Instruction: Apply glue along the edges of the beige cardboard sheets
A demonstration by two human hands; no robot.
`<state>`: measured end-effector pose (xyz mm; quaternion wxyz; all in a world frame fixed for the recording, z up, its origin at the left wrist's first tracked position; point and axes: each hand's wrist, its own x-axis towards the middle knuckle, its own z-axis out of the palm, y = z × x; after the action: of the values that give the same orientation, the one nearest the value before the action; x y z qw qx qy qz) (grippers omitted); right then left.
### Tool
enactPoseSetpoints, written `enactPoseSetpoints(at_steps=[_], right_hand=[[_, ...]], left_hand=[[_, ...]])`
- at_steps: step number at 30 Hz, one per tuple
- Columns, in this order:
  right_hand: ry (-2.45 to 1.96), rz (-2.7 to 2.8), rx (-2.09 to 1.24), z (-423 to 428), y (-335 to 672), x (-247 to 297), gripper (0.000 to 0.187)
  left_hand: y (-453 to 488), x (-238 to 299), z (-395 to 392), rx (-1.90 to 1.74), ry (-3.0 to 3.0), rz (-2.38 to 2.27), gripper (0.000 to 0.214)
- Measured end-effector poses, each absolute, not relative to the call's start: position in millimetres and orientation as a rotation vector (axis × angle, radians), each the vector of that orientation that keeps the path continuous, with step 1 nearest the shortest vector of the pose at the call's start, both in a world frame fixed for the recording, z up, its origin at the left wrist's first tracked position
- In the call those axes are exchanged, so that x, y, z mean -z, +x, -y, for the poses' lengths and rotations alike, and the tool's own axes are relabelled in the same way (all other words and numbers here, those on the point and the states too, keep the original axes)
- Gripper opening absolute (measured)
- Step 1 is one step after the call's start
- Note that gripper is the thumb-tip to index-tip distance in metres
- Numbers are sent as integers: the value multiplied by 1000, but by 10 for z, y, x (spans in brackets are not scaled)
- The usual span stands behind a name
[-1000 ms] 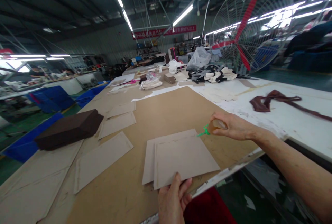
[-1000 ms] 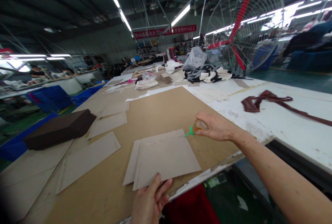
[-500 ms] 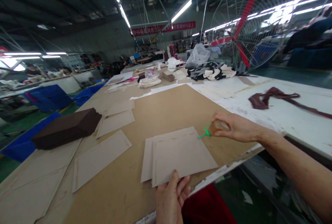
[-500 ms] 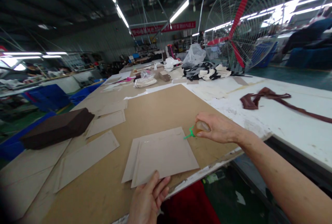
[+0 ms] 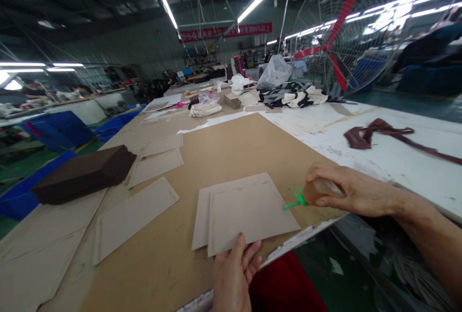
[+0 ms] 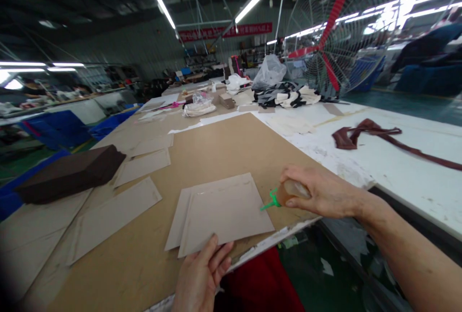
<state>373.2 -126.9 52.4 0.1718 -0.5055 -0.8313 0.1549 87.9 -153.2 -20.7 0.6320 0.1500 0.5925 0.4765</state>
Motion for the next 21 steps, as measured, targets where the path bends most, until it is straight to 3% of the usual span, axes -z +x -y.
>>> enactPoseSetpoints(at_steps=[5, 14, 21], right_hand=[[-1391, 2281, -253, 1049, 3676, -398, 31], [-1458, 2371, -484, 1633, 3817, -515, 32], [-1451, 2263, -366, 1600, 3828, -352, 38]], left_hand=[[857, 226, 1541, -1096, 340, -1352, 15], [874, 191, 1550, -1102, 350, -1337, 13], [913, 151, 1561, -1135, 386, -1377, 13]])
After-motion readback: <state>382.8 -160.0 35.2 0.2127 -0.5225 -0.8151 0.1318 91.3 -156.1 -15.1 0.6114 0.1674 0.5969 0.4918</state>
